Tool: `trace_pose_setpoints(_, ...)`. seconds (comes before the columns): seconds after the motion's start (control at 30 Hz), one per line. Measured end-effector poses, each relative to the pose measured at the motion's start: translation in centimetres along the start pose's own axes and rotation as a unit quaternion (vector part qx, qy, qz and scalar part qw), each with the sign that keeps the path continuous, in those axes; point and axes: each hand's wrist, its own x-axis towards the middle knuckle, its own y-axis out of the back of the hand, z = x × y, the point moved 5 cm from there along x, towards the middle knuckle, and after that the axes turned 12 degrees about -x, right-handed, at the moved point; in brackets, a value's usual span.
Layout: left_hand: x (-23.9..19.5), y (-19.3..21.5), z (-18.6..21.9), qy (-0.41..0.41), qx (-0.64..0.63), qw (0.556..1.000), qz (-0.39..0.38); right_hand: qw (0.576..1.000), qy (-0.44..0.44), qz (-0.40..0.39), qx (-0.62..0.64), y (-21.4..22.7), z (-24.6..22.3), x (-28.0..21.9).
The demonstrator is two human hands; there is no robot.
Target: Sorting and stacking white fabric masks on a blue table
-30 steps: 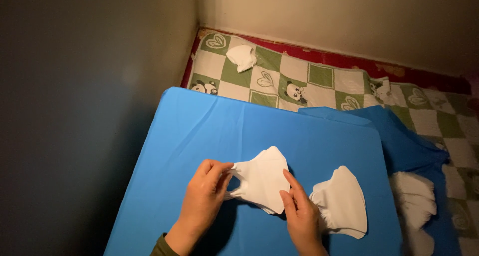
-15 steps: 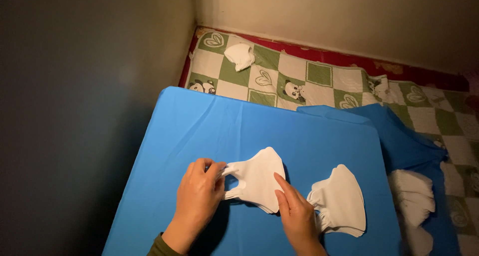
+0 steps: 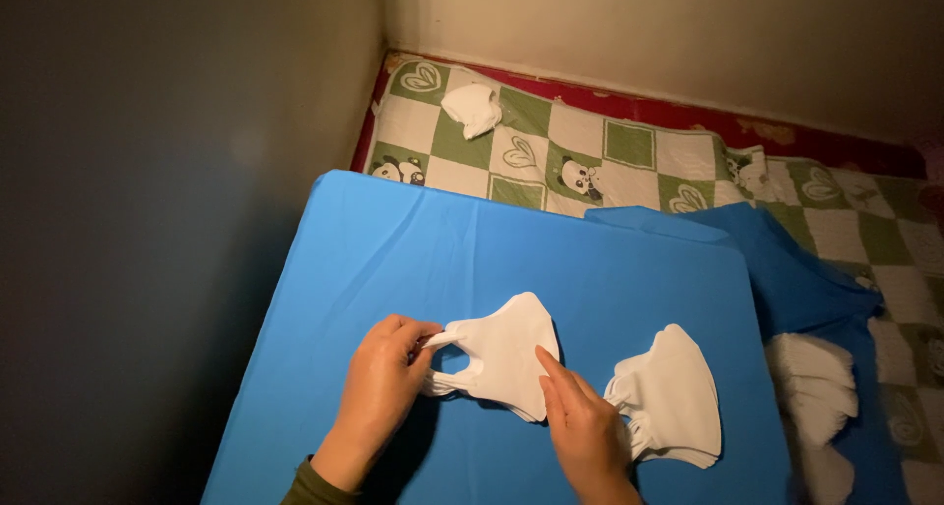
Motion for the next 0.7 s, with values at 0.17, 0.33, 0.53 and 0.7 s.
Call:
trace_pose_setpoints(0.17,0.0,0.0,-0.3,0.062,-0.055,0.996,-0.040,1.000,-0.002,0.010,-0.002,0.2,0.3,-0.6)
trace_pose_setpoints(0.33,-0.6,0.5,0.7,0.085,-0.091,0.992,-0.033,0.997,-0.028,0.045,0.055,2.6,2.4,-1.5)
trace_pose_setpoints(0.53,-5.1,1.6,5.7,-0.103,-0.124,0.985,0.064,0.985,-0.111,0.135,-0.007,4.6,12.2,-3.4)
trace_pose_setpoints(0.7,-10.2,-4.3,2.5,-0.151,-0.170,0.974,0.015,0.972,-0.141,0.160,-0.101,3.8,20.0,-5.1)
